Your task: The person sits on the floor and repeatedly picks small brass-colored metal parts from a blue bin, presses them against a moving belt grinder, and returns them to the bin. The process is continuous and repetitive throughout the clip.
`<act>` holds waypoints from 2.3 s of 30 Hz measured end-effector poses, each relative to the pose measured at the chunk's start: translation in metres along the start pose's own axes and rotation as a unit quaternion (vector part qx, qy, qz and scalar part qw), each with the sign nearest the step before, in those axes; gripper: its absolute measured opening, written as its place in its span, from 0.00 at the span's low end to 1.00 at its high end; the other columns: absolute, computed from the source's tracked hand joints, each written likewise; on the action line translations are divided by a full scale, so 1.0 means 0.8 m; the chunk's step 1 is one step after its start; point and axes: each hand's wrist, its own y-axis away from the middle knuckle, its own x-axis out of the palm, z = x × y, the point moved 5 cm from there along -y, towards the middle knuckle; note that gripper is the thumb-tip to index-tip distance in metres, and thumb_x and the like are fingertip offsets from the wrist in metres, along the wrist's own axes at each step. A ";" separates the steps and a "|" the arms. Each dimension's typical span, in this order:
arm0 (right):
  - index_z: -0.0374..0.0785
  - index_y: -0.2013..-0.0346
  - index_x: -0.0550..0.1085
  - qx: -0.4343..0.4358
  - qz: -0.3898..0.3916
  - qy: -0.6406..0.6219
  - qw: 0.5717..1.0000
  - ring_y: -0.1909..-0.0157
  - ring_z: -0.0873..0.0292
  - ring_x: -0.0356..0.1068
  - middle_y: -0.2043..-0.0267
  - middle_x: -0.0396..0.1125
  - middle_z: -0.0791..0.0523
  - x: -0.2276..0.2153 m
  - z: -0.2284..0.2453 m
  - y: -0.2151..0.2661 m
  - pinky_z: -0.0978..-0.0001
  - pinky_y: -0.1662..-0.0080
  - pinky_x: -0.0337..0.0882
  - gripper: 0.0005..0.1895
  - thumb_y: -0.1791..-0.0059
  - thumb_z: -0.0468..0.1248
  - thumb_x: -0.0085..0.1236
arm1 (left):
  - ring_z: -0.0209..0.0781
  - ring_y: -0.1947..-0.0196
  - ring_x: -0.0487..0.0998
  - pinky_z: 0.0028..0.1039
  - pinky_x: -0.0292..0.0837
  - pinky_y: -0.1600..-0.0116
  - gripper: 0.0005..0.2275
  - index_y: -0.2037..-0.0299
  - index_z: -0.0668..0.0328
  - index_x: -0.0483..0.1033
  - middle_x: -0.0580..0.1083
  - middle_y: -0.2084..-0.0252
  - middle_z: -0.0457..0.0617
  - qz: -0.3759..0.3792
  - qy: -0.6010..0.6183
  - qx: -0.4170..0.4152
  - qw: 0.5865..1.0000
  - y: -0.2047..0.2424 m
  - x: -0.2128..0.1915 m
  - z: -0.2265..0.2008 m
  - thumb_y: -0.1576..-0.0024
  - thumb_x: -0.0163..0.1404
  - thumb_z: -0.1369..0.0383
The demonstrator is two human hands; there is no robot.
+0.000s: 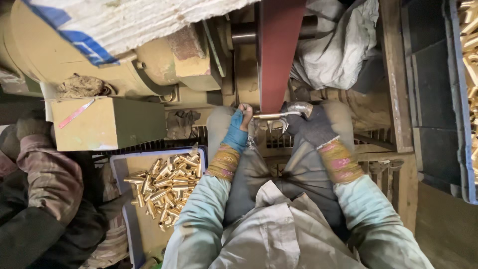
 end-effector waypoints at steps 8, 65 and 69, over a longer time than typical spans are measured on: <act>0.31 0.55 0.76 0.081 -0.007 -0.071 0.994 0.67 0.58 0.68 0.66 0.72 0.54 -0.005 -0.010 -0.012 0.66 0.64 0.68 0.20 0.45 0.48 0.59 | 0.31 0.60 0.72 0.23 0.71 0.53 0.09 0.53 0.59 0.72 0.72 0.62 0.44 -0.023 -0.097 0.116 0.988 0.002 0.007 -0.042 0.31 0.47 0.61; 0.38 0.57 0.78 0.007 -0.579 0.105 0.809 0.56 0.55 0.75 0.58 0.74 0.52 -0.439 -0.086 0.311 0.65 0.52 0.75 0.17 0.53 0.45 0.72 | 0.31 0.56 0.72 0.22 0.69 0.49 0.09 0.48 0.63 0.73 0.73 0.54 0.45 -0.020 -0.189 0.207 0.960 0.144 0.014 -0.179 0.33 0.51 0.67; 0.40 0.52 0.80 -0.130 -0.479 0.158 0.853 0.58 0.60 0.71 0.56 0.73 0.55 -0.336 -0.047 0.334 0.68 0.56 0.72 0.10 0.48 0.33 0.67 | 0.27 0.65 0.72 0.20 0.69 0.63 0.10 0.51 0.59 0.74 0.74 0.60 0.41 0.120 -0.082 0.026 0.989 0.168 0.108 -0.164 0.39 0.55 0.66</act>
